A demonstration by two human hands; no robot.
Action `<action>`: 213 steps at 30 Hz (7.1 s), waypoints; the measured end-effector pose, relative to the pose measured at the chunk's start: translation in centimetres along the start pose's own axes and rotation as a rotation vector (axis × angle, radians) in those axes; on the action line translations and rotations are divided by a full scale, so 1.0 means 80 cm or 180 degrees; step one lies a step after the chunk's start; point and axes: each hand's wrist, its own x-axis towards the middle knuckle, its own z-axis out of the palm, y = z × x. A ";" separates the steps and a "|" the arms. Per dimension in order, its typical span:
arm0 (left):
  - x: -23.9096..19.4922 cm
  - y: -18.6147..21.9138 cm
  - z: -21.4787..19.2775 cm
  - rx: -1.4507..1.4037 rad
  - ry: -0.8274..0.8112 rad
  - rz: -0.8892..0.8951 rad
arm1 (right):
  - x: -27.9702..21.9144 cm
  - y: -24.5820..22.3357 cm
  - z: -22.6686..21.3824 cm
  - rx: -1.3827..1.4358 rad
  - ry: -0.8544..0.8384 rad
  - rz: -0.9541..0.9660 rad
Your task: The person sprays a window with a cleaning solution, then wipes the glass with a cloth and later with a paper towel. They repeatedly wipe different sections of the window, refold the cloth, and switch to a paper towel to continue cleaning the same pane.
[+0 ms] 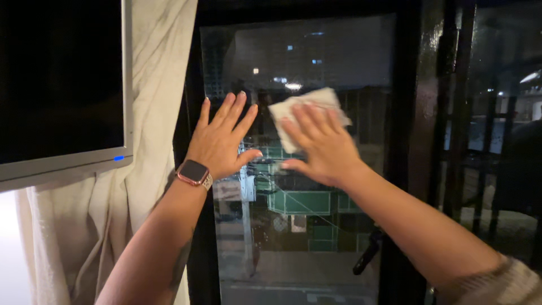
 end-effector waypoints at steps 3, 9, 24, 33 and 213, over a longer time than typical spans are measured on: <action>-0.004 -0.001 0.001 0.0129 0.0093 0.0013 | -0.010 0.044 -0.011 0.0101 -0.0177 0.0650; 0.009 -0.001 -0.002 0.0368 0.0390 -0.0259 | 0.063 0.108 -0.014 -0.0006 -0.0381 0.2133; 0.025 -0.023 -0.002 0.0594 0.0275 -0.0643 | 0.255 0.022 0.068 0.0114 -0.0036 -0.0282; 0.027 -0.021 0.000 0.0710 0.0165 -0.0678 | 0.123 0.123 0.007 -0.0457 0.0461 -0.0069; -0.166 0.083 0.008 -0.0312 0.0089 -0.0300 | 0.014 -0.053 0.032 -0.1079 0.0794 0.0271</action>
